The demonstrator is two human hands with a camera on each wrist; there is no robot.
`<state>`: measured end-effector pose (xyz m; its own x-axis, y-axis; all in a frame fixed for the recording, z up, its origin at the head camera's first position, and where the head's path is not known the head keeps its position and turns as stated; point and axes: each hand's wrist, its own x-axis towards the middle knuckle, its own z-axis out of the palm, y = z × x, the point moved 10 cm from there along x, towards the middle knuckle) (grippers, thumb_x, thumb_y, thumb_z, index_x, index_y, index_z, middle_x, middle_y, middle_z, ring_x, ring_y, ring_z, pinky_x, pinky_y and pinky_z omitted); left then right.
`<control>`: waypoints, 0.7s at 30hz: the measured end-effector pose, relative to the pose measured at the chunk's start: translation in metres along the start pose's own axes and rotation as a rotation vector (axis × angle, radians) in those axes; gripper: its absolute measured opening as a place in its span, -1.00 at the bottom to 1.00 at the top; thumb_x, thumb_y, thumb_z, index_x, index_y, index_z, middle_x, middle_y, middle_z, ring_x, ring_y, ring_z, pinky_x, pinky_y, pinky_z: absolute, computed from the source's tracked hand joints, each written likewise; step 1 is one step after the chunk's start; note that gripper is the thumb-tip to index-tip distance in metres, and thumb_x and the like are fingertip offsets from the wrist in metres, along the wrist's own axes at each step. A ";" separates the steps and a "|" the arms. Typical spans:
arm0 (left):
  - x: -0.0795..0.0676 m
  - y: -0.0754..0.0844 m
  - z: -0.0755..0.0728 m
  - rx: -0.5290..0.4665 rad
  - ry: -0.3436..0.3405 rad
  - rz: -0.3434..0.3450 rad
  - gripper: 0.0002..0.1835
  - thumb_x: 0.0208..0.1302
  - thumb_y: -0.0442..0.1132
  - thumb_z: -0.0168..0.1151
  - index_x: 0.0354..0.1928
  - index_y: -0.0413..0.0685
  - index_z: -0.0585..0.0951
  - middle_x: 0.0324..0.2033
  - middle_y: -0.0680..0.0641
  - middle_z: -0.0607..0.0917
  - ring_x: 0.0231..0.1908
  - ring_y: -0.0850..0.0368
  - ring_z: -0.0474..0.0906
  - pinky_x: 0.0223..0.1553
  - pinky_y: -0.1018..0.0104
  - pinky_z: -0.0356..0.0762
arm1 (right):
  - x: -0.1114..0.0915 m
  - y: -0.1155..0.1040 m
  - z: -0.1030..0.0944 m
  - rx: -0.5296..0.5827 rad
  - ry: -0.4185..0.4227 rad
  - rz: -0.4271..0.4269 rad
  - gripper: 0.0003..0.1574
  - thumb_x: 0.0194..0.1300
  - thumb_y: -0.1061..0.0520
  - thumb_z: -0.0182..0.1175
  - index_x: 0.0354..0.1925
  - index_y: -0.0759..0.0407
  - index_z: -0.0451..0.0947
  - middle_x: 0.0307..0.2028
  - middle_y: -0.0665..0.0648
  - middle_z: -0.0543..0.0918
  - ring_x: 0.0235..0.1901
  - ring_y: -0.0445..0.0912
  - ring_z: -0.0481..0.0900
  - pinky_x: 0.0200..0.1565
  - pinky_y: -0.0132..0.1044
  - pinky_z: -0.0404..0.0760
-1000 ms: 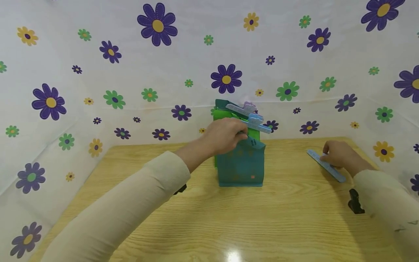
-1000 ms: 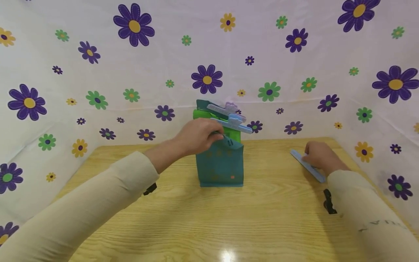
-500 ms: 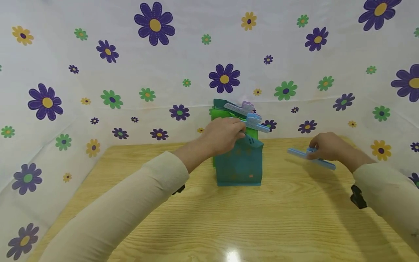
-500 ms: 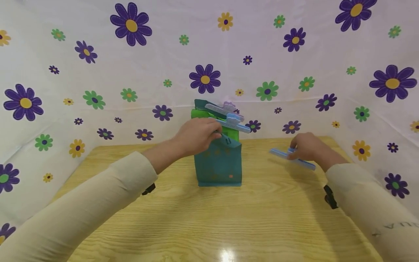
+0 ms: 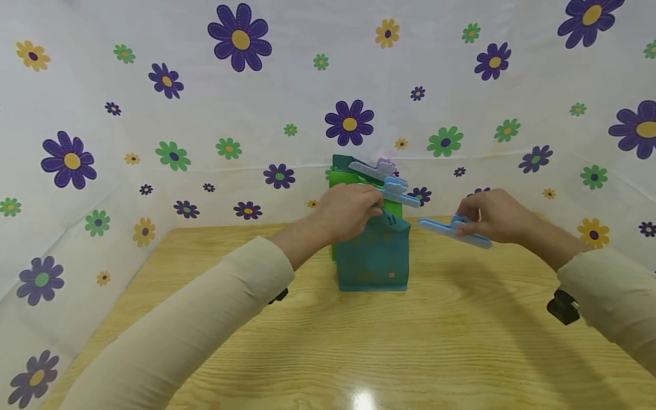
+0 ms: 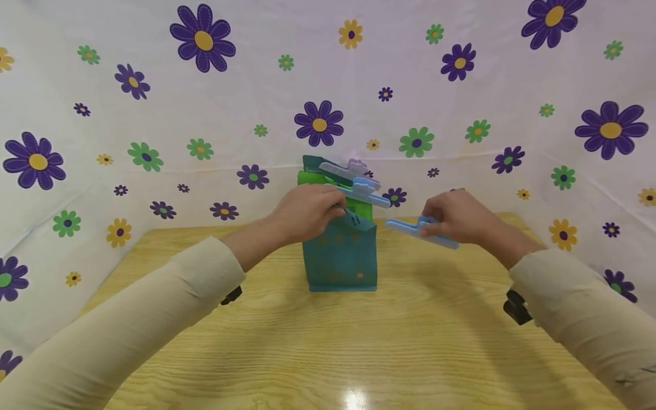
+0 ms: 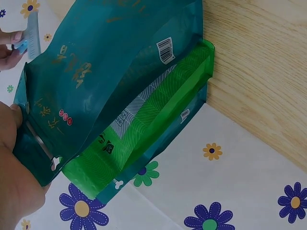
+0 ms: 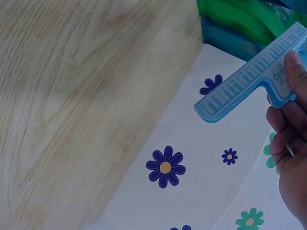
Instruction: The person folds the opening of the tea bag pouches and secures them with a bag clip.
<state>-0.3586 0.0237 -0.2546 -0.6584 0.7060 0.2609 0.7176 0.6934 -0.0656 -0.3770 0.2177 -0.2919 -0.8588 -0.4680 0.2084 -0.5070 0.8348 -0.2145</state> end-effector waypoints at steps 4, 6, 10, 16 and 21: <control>-0.001 -0.001 0.001 -0.005 -0.001 -0.001 -0.77 0.53 -0.10 0.07 -0.01 -0.01 0.64 -0.14 0.06 0.72 -0.21 0.20 0.65 -0.13 0.34 0.60 | 0.001 -0.009 -0.005 0.000 0.020 -0.014 -0.73 0.14 0.06 0.49 -0.27 0.21 0.72 -0.50 -0.03 0.68 -0.46 -0.14 0.50 -0.37 -0.24 0.48; -0.001 -0.001 0.001 -0.004 -0.002 -0.002 -0.77 0.52 -0.10 0.07 -0.01 -0.01 0.64 -0.14 0.07 0.72 -0.21 0.20 0.65 -0.12 0.34 0.60 | 0.002 -0.013 -0.007 0.001 0.031 -0.019 -0.74 0.13 0.05 0.50 -0.29 0.19 0.72 -0.50 -0.03 0.69 -0.46 -0.15 0.49 -0.38 -0.25 0.45; -0.001 -0.002 0.002 0.000 -0.003 -0.001 -0.77 0.52 -0.09 0.07 -0.01 0.00 0.64 -0.14 0.07 0.72 -0.22 0.20 0.64 -0.13 0.34 0.59 | 0.005 -0.020 -0.007 0.021 0.043 -0.026 -0.77 0.12 0.05 0.51 -0.33 0.15 0.73 -0.49 -0.02 0.70 -0.47 -0.15 0.49 -0.40 -0.26 0.44; -0.001 -0.002 0.002 -0.003 -0.002 -0.006 -0.77 0.52 -0.09 0.07 -0.02 0.00 0.64 -0.14 0.07 0.72 -0.19 0.20 0.64 -0.11 0.33 0.60 | 0.008 -0.023 -0.004 0.057 0.052 0.000 -0.81 0.10 0.11 0.51 -0.35 0.18 0.73 -0.46 0.02 0.73 -0.47 -0.13 0.54 -0.39 -0.27 0.48; -0.002 -0.002 0.002 -0.011 -0.009 -0.016 -0.77 0.53 -0.09 0.07 -0.01 0.01 0.64 -0.14 0.07 0.71 -0.18 0.20 0.63 -0.08 0.32 0.60 | 0.008 -0.020 -0.002 0.112 0.044 0.028 -0.86 0.12 0.16 0.50 -0.37 0.19 0.73 -0.44 0.07 0.76 -0.48 -0.12 0.57 -0.40 -0.27 0.52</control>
<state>-0.3595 0.0214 -0.2570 -0.6716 0.6963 0.2533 0.7095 0.7029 -0.0510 -0.3736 0.1983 -0.2845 -0.8698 -0.4300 0.2420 -0.4903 0.8084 -0.3257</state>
